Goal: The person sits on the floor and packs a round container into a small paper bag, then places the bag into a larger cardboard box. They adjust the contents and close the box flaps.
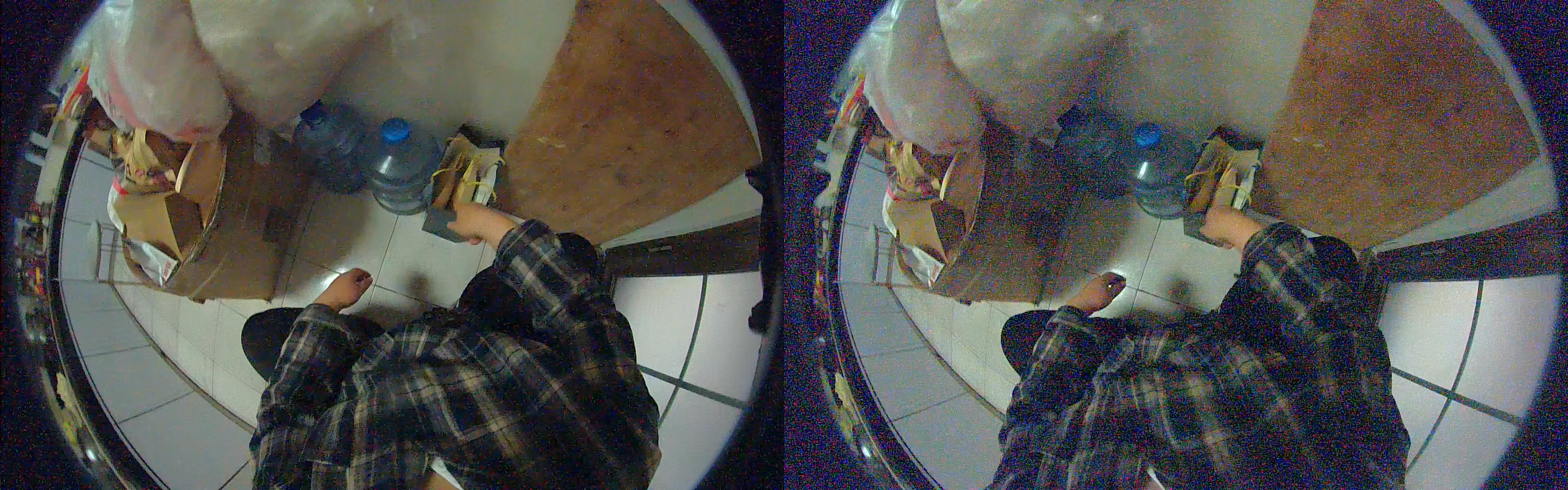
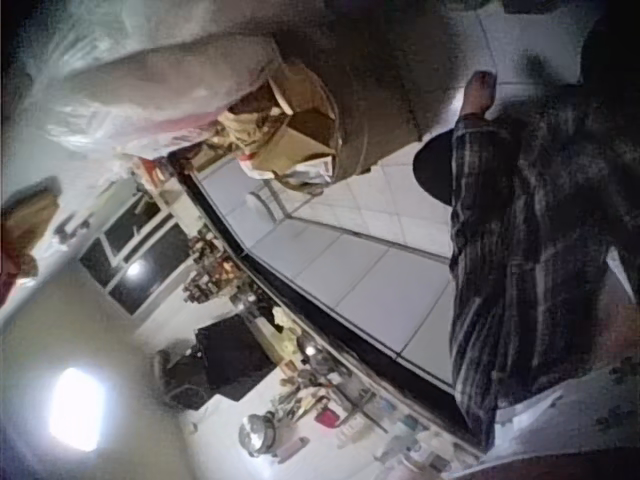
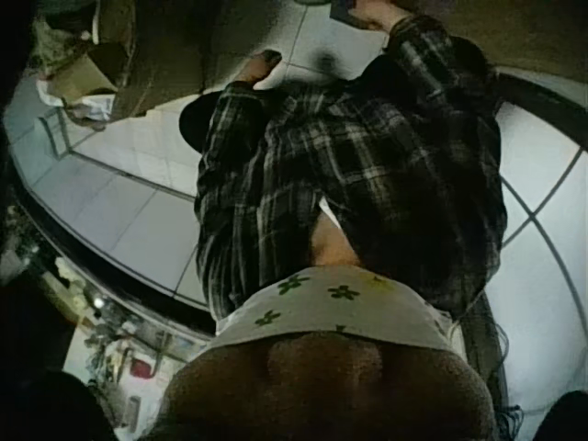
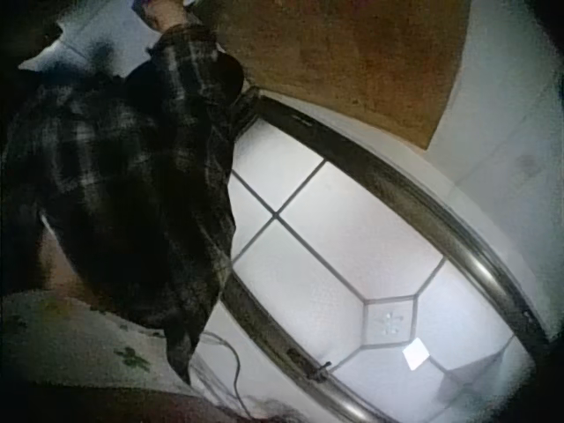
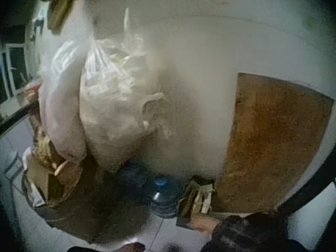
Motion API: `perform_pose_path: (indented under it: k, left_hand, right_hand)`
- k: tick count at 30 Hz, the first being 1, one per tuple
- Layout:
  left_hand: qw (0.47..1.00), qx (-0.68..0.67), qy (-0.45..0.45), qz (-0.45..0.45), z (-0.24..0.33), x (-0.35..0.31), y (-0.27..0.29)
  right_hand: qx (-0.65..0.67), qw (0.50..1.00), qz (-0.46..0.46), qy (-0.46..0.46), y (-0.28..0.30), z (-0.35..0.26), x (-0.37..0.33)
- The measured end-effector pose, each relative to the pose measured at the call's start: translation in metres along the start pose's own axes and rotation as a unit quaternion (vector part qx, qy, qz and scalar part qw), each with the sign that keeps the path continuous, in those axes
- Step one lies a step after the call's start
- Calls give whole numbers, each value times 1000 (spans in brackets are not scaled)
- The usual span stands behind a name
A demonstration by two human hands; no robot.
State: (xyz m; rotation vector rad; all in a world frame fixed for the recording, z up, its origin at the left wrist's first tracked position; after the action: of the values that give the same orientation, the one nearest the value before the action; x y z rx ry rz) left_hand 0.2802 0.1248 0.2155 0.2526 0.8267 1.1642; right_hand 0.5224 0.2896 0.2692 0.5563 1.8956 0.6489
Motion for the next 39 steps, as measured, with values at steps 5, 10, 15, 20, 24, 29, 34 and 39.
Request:
perform_pose_path:
  k: [5, 10, 15, 20, 24, 29, 34, 39]
  left_hand:
    - [996, 0, 84, -26, -4, -3, 1]
    - [992, -24, 113, -43, -18, 5, -10]
    - [996, -39, 81, -12, -36, 11, -15]
    - [993, -49, 110, -16, -43, 9, -15]
    - [994, -56, 92, -16, -34, 8, -15]
    - [996, -27, 83, -5, -32, 5, -11]
    - [999, -2, 37, 1, -32, 9, -10]
    - [999, 12, 31, 15, -41, 11, -13]
  right_hand:
    - [-174, 979, 93, 55, -6, -17, 3]
    - [-27, 999, 30, -13, -5, 8, 17]
    - [-3, 971, 238, 1, 64, 24, 3]
    - [-16, 975, 219, 20, 73, 35, 5]
    - [7, 966, 235, 103, 58, 20, 17]
    - [-79, 974, 151, 146, 28, 13, 46]
    - [-30, 971, 119, 206, 19, 3, 60]
    - [126, 974, 71, 176, -5, 5, 68]
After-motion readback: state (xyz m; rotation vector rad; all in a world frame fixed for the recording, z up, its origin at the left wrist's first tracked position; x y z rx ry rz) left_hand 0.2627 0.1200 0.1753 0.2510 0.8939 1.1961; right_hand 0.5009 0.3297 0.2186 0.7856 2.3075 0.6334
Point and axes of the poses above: each hand's wrist, its own x-axis towards the middle knuckle, its own y-axis out of the back of the hand, z = x × y, the point moved 9 cm from there along x, towards the middle knuckle, and after that the axes turned 2 degrees about -x, right-handed, at the moved point
